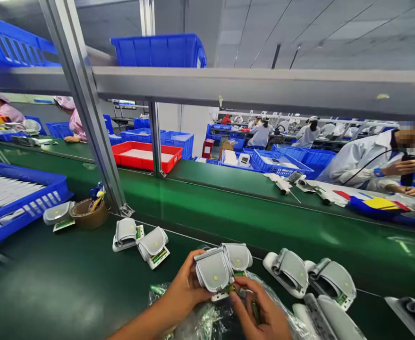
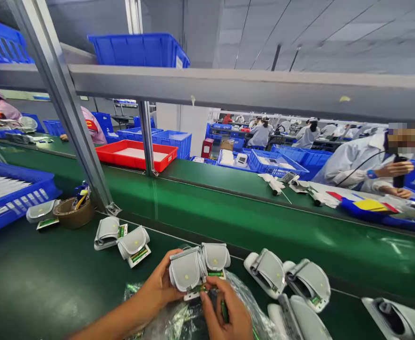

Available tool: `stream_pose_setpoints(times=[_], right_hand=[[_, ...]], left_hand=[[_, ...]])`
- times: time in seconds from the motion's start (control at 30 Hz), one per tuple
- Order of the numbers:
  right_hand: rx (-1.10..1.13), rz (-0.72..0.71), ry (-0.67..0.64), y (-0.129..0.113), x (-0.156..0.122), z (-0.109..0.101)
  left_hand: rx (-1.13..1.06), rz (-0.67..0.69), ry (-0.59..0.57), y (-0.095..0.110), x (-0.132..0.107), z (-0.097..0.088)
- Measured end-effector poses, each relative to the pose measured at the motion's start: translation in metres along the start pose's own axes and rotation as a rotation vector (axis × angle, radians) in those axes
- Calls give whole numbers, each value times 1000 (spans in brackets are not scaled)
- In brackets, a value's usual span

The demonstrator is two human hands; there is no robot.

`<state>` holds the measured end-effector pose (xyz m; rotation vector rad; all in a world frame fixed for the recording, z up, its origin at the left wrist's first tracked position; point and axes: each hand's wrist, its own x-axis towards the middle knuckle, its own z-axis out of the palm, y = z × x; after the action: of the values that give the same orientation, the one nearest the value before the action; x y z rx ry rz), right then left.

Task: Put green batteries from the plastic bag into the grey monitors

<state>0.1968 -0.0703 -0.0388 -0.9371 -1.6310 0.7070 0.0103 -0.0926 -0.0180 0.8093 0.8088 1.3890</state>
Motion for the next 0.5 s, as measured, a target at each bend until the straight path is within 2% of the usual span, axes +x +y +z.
stream_pose_setpoints(times=[0.1, 0.37, 0.5], right_hand=[[-41, -69, -77, -9, 3, -5], [-215, -515, -185, -14, 16, -17], [-321, -552, -262, -17, 18, -22]], left_hand=[[3, -5, -54, 5, 0, 3], [-77, -187, -53, 12, -6, 7], [-94, -213, -24, 11, -8, 4]])
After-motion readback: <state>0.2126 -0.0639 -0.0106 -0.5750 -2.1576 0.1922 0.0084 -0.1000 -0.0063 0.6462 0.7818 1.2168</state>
